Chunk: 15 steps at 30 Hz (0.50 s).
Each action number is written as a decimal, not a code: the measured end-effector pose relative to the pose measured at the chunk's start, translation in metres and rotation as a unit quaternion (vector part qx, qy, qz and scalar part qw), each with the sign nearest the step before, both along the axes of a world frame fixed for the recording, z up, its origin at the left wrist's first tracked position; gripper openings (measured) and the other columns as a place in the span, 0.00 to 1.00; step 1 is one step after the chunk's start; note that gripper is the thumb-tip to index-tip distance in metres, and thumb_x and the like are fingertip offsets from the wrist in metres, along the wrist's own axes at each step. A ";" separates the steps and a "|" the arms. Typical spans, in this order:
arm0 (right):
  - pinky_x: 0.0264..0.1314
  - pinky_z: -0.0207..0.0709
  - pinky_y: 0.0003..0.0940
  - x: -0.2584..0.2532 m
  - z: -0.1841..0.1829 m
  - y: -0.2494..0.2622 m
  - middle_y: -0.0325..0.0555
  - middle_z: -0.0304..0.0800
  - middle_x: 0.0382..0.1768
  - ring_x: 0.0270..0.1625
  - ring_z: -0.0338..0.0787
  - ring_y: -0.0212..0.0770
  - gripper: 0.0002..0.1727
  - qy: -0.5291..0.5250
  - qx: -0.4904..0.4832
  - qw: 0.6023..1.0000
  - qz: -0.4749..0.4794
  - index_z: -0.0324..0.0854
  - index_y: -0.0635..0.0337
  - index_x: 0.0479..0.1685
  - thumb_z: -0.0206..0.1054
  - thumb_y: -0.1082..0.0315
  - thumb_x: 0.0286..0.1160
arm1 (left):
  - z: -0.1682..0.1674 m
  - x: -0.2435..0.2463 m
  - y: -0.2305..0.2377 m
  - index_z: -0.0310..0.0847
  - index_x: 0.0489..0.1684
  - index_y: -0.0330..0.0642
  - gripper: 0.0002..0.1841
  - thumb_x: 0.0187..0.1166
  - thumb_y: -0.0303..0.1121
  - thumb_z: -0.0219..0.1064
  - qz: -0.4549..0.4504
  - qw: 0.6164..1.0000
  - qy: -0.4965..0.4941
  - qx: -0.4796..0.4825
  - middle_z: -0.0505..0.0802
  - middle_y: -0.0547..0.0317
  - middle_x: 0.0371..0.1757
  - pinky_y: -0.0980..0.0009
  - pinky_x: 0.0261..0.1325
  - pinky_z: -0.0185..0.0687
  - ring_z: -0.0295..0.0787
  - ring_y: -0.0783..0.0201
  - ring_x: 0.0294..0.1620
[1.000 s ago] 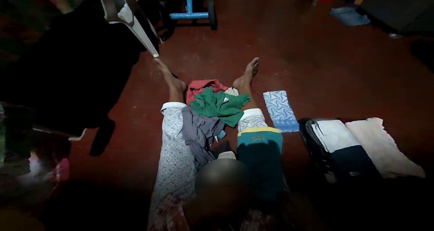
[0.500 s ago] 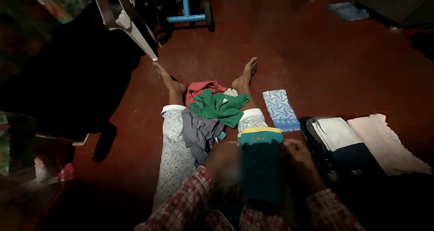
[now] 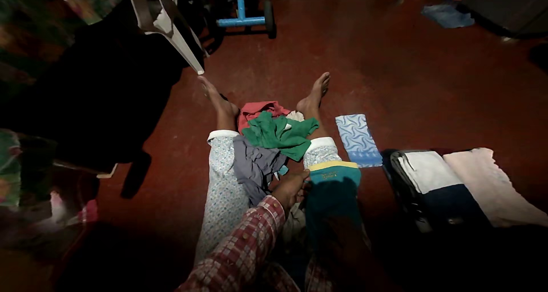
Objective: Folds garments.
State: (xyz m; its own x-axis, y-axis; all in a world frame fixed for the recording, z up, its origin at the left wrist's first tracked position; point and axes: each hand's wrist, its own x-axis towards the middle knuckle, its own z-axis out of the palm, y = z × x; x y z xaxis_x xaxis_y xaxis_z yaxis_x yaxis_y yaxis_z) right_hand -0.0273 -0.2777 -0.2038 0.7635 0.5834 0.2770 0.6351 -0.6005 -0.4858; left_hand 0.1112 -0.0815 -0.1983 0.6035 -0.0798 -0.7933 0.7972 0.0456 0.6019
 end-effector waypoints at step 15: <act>0.77 0.73 0.60 -0.004 -0.021 -0.015 0.52 0.91 0.62 0.72 0.86 0.56 0.11 -0.001 0.057 0.998 0.027 0.90 0.52 0.52 0.65 0.60 0.82 | 0.003 0.012 0.008 0.77 0.51 0.44 0.14 0.87 0.46 0.60 0.013 0.993 -0.049 -0.103 0.80 0.64 0.29 0.72 0.29 0.73 0.73 0.70 0.23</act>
State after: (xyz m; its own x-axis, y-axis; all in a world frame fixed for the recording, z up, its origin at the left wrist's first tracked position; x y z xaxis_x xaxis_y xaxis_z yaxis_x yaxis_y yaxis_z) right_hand -0.0312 -0.2930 -0.2245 0.7315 0.5876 0.3458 0.6658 -0.5064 -0.5480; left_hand 0.1230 -0.0731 -0.1951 0.6807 -0.2182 -0.6993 0.7325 0.1957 0.6520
